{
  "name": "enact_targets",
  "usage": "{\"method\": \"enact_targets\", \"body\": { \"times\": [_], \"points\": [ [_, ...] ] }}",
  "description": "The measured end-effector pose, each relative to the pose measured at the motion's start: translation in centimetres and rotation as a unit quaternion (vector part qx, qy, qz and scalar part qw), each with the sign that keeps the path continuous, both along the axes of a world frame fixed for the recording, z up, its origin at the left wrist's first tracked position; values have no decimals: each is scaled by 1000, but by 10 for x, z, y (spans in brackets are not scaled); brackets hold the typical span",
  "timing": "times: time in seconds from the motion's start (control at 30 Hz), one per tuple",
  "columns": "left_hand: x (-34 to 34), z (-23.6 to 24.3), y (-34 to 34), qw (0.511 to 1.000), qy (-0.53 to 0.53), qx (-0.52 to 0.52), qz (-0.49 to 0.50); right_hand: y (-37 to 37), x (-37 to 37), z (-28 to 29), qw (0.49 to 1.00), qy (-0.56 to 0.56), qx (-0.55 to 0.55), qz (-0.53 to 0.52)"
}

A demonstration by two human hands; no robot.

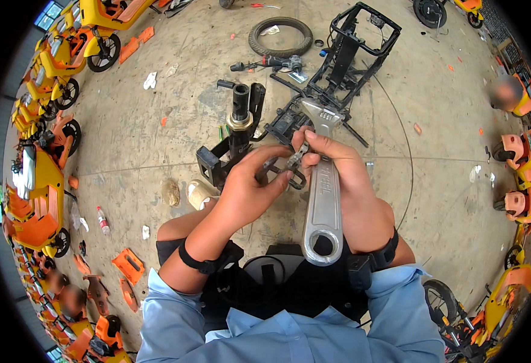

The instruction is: The person uses a wrench and their hands to disassemble and reassemble parts of a motorcycle chain and frame while sitting in a large warehouse.

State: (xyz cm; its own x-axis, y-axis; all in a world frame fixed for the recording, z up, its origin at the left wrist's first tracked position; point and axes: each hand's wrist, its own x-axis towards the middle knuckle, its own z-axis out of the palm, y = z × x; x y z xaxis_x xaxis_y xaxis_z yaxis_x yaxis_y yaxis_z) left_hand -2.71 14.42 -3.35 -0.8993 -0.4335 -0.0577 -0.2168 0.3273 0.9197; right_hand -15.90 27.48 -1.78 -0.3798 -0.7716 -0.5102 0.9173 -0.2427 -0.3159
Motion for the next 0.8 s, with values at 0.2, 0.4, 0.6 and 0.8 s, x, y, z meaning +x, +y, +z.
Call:
{"method": "enact_targets", "body": {
  "times": [0.2,0.4,0.6,0.8],
  "points": [
    [0,-21,1,988,-50,139,-42,1,-14,-11,1000,-10,5,-20],
    [31,19,-13,982,-144,125,16,2,-33,-24,998,28,-12,-62],
    [50,40,-36,988,-87,98,80,-10,-30,-29,998,43,-16,-32],
    [60,34,-55,993,-7,18,120,-44,-10,-34,999,28,14,-43]
  ]
}}
